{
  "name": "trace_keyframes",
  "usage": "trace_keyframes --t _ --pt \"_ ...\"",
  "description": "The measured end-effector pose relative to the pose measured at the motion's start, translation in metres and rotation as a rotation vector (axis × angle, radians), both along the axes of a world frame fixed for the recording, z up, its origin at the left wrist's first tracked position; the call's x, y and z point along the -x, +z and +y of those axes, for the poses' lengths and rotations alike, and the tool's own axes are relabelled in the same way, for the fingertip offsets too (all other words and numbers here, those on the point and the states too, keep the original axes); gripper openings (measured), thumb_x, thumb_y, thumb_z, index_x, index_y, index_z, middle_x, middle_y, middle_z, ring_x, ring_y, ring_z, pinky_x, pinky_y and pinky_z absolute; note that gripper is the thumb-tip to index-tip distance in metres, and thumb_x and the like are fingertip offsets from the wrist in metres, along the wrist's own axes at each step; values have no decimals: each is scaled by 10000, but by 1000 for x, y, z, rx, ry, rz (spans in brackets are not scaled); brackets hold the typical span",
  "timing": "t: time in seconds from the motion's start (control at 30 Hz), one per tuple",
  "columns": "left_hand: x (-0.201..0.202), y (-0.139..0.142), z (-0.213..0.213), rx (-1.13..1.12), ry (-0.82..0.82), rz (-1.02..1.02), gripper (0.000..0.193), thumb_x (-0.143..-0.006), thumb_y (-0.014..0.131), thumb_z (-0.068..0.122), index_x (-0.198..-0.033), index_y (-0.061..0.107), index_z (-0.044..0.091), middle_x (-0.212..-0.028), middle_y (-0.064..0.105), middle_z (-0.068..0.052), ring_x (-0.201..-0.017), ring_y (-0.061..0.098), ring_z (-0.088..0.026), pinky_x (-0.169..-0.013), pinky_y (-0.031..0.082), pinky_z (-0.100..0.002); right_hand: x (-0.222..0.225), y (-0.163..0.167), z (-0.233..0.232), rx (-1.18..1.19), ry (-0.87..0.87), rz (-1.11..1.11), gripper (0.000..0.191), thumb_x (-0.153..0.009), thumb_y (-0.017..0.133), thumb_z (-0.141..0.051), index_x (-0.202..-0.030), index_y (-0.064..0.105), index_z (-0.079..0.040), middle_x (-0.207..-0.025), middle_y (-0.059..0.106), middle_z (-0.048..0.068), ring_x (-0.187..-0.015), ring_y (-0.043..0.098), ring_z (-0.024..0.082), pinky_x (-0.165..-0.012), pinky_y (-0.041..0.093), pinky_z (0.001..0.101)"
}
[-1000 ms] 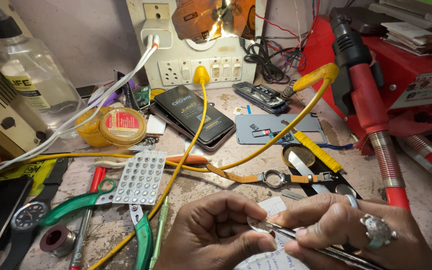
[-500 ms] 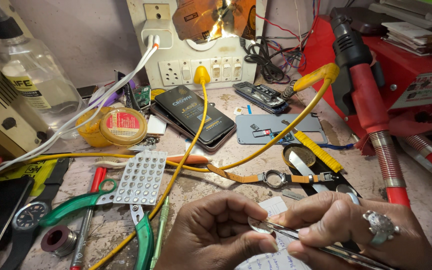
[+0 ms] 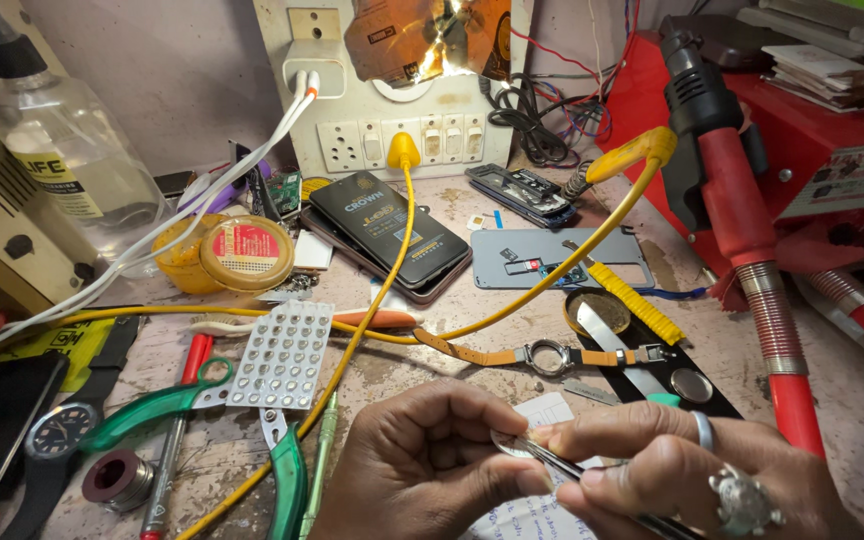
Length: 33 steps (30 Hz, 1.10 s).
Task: The person repairs a wristwatch at a cluttered workbench. They use tweezers to lift the watch movement from its case, hold and turn small watch parts, and pick at and reposition components of the movement on a paper sheet while the watch case and strap lie on the bench.
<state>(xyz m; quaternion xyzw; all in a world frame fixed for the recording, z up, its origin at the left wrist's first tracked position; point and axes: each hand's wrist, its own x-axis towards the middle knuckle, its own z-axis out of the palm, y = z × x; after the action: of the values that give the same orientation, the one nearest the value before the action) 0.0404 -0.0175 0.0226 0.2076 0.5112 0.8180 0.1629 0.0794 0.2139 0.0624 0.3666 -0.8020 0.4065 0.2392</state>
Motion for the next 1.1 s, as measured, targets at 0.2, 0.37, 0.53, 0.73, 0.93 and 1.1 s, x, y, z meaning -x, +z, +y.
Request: trace_keyframes --t 0.2,0.37,0.53,0.73,0.93,1.1 --pt "-2 2 -1 -3 5 -2 278 -825 811 -52 -1064 669 -67 -998 785 -186 -949 782 -196 -875 651 -327 -7 -4 -1 110 84 -97 112 -840 812 -64 -931 749 -79 -1072 752 144 -1037 765 226 -885 660 373" --pt "-2 4 -2 -32 -8 13 276 -831 805 -58 -1066 662 -67 -1007 781 -191 -953 779 -197 -882 653 -331 -3 -5 2 123 54 -111 149 -832 856 -79 -895 728 -120 -1073 757 129 -1041 775 215 -878 638 374" --pt "-2 3 -1 -45 3 -5 279 -819 809 -65 -1057 663 -70 -1002 784 -190 -950 781 -199 -881 658 -337 0 -6 4 97 66 -108 147 -822 843 -70 -892 723 -117 -1058 747 128 -1032 765 215 -874 626 380" --pt "0 4 0 -13 42 -9 277 -802 818 -68 -1039 674 -70 -984 790 -191 -931 787 -200 -862 660 -332 -2 -16 0 119 -29 -115 122 -843 829 -54 -877 735 -123 -1038 760 100 -1016 779 197 -884 632 381" --pt "-1 5 1 -4 49 -25 274 -799 817 -67 -1033 673 -70 -978 793 -191 -923 792 -205 -856 665 -335 -3 -10 -2 149 -2 -123 116 -819 838 -67 -878 747 -109 -1027 752 117 -1008 775 214 -874 647 385" --pt "-1 5 0 -5 31 -36 276 -805 815 -65 -1041 671 -71 -974 791 -196 -923 792 -211 -862 664 -337 1 -2 0 61 -32 -38 177 -824 866 -142 -859 693 -157 -1021 793 75 -992 780 180 -830 641 341"
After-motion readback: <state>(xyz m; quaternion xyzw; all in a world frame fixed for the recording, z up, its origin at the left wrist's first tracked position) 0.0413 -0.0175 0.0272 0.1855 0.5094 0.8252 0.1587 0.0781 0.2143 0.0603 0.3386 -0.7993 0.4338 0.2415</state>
